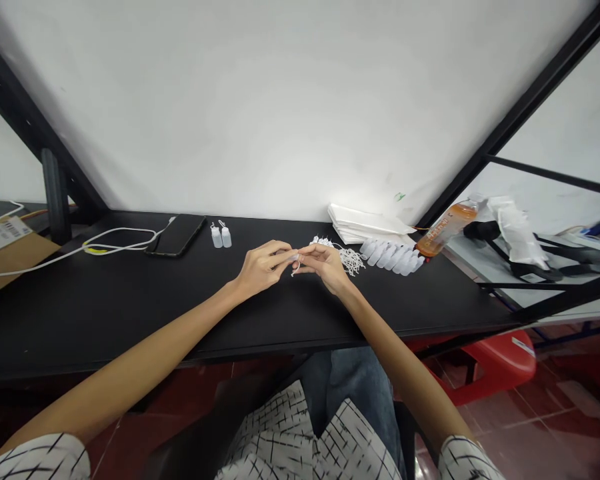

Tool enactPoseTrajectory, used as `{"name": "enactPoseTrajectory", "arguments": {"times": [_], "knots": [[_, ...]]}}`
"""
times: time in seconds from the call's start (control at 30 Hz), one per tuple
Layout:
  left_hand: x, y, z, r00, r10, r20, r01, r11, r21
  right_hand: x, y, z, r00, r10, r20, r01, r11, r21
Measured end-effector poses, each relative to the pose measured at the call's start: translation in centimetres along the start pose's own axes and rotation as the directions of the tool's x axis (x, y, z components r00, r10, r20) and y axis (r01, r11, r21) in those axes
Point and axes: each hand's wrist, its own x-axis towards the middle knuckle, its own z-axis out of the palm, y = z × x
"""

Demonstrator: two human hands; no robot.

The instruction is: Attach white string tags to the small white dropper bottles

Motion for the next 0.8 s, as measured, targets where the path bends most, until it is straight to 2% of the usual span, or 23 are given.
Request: {"name": "enactPoseTrajectory", "arguments": {"times": [0.1, 0.23, 0.33, 0.43, 0.57, 0.8], "knots": [[0.0, 0.5, 0.0, 0.999, -0.036, 0.031, 0.033, 0.997, 0.076, 0.2, -0.1, -0.2, 0.999, -0.031, -0.018, 0.031, 0.999, -0.031], [0.1, 1.3, 0.0, 0.987, -0.148, 0.066, 0.137, 0.979, 0.149, 0.5, -0.1, -0.5, 0.993, -0.109, -0.040, 0.105, 0.989, -0.104], [0.1, 1.3, -0.2, 0.959, -0.250, 0.129, 0.231, 0.962, 0.148, 0.5, 0.0, -0.6, 0.989, -0.144, -0.040, 0.135, 0.976, -0.169], [0.1, 0.8, -0.4, 0.936, -0.284, 0.208, 0.267, 0.958, 0.104, 0.5, 0.2, -0.7, 0.988, -0.147, -0.038, 0.134, 0.961, -0.241], [-0.2, 0.0, -0.3, 0.935, -0.261, 0.239, 0.261, 0.965, 0.030, 0.5, 0.4, -0.8, 0.995, -0.103, 0.013, 0.102, 0.950, -0.294], [-0.6, -0.6, 0.0, 0.976, -0.087, 0.199, 0.082, 0.996, 0.035, 0.4, 0.6, -0.9, 0.998, -0.062, 0.009, 0.062, 0.957, -0.284]]}}
